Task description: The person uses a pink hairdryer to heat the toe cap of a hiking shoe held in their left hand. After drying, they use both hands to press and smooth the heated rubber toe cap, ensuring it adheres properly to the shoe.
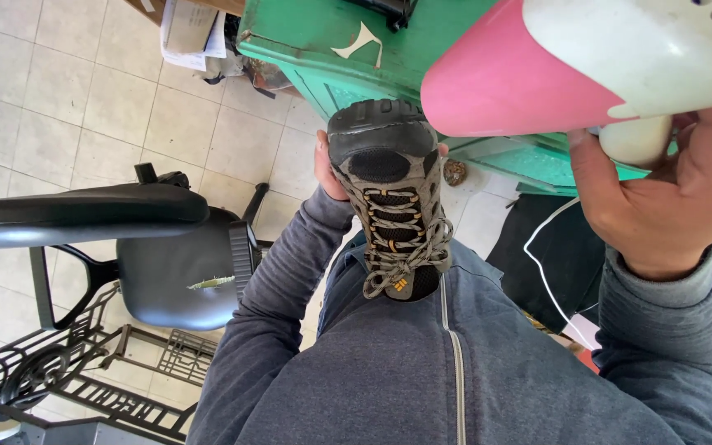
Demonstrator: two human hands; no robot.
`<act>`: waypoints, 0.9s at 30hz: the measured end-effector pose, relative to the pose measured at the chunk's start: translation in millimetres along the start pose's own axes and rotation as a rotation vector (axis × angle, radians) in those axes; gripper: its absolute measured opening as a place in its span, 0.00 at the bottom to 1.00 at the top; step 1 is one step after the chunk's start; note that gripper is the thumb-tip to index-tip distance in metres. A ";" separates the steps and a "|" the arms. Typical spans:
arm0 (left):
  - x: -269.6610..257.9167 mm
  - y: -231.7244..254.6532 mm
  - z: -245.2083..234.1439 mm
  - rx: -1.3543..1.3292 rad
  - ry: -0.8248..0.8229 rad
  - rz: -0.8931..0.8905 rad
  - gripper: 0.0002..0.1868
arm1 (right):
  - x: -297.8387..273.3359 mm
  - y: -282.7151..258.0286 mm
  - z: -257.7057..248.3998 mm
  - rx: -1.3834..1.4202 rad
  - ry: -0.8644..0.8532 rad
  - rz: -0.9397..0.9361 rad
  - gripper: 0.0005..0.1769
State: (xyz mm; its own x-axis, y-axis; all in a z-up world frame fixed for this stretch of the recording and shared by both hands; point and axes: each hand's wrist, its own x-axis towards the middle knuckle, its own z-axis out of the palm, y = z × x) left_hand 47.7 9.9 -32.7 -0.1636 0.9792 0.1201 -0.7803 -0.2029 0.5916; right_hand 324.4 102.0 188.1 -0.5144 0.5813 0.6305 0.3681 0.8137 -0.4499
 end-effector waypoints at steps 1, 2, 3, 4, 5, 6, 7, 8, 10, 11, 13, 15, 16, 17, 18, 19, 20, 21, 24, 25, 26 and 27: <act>-0.8 -2.4 -5.6 0.000 0.001 -0.001 0.33 | -2.4 0.5 0.3 0.000 -0.001 0.002 0.26; -1.2 -4.8 -11.4 -0.001 0.000 -0.004 0.33 | -4.9 1.1 0.7 -0.034 0.007 0.030 0.28; -1.6 -7.2 -17.1 -0.001 0.000 -0.006 0.33 | -7.5 1.7 1.0 -0.067 0.016 0.058 0.30; -10.9 -11.6 -39.5 -0.002 0.000 -0.008 0.33 | -6.7 0.8 0.4 -0.068 0.015 0.060 0.30; -21.4 -15.2 -61.2 -0.002 0.000 -0.009 0.33 | -5.9 -0.1 -0.2 -0.082 0.005 0.054 0.30; -32.9 -18.0 -82.3 -0.003 -0.001 -0.011 0.33 | -5.4 -1.1 -0.8 -0.096 -0.005 0.049 0.30; -35.2 -17.7 -84.6 -0.004 -0.001 -0.014 0.33 | -5.9 -2.2 -0.7 -0.097 -0.005 0.052 0.30; -37.1 -17.0 -87.0 -0.004 -0.001 -0.016 0.33 | -6.2 -3.2 -0.5 -0.114 0.000 0.053 0.29; -40.5 -15.2 -89.2 -0.004 -0.002 -0.020 0.33 | -6.5 -1.5 1.0 -0.131 0.005 0.056 0.29; -42.0 -14.0 -89.0 -0.005 -0.002 -0.022 0.33 | -6.4 1.1 2.3 -0.099 0.021 0.024 0.30; -43.5 -11.8 -88.9 -0.004 -0.003 -0.025 0.33 | -4.9 2.8 3.8 -0.067 0.039 -0.007 0.31; -46.8 -10.7 -89.7 -0.004 -0.002 -0.028 0.33 | -4.1 0.6 4.9 -0.040 0.037 0.004 0.30; -47.9 -10.3 -89.9 -0.003 -0.002 -0.028 0.33 | -3.1 -1.0 4.3 -0.040 0.038 0.005 0.30; -48.9 -9.8 -89.9 -0.003 -0.002 -0.029 0.33 | -2.1 -2.7 3.6 -0.052 0.030 -0.003 0.30; -50.4 -9.5 -89.9 -0.003 -0.002 -0.030 0.33 | -1.1 -4.4 2.9 -0.064 0.022 -0.010 0.30; -51.6 -9.1 -89.2 -0.003 -0.001 -0.030 0.33 | -1.4 -3.1 2.6 -0.064 0.022 -0.009 0.30; -51.9 -8.4 -88.7 -0.002 -0.002 -0.030 0.33 | -1.4 -1.7 2.5 -0.110 0.026 -0.045 0.28; -52.2 -7.6 -88.3 -0.001 -0.003 -0.031 0.33 | -1.4 -0.4 2.4 -0.156 0.031 -0.082 0.26; -54.1 -5.5 -85.0 -0.001 -0.003 -0.030 0.33 | 1.1 -0.7 5.8 -0.160 0.041 -0.094 0.21; -54.9 -5.4 -84.9 -0.001 -0.002 -0.029 0.33 | -1.3 2.7 7.4 -0.159 0.041 -0.094 0.21; -55.4 -5.3 -84.9 0.000 -0.002 -0.030 0.33 | -4.1 6.1 9.0 -0.171 0.053 -0.103 0.21; -55.8 -5.3 -84.8 0.001 -0.003 -0.030 0.33 | -6.9 9.6 10.4 -0.182 0.065 -0.111 0.22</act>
State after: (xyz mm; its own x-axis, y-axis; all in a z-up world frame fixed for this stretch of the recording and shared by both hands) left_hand 9.8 -43.9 -110.2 -0.1385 0.9848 0.1043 -0.7843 -0.1734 0.5957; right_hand 323.4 105.8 172.9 -0.5112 0.4820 0.7116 0.4485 0.8559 -0.2575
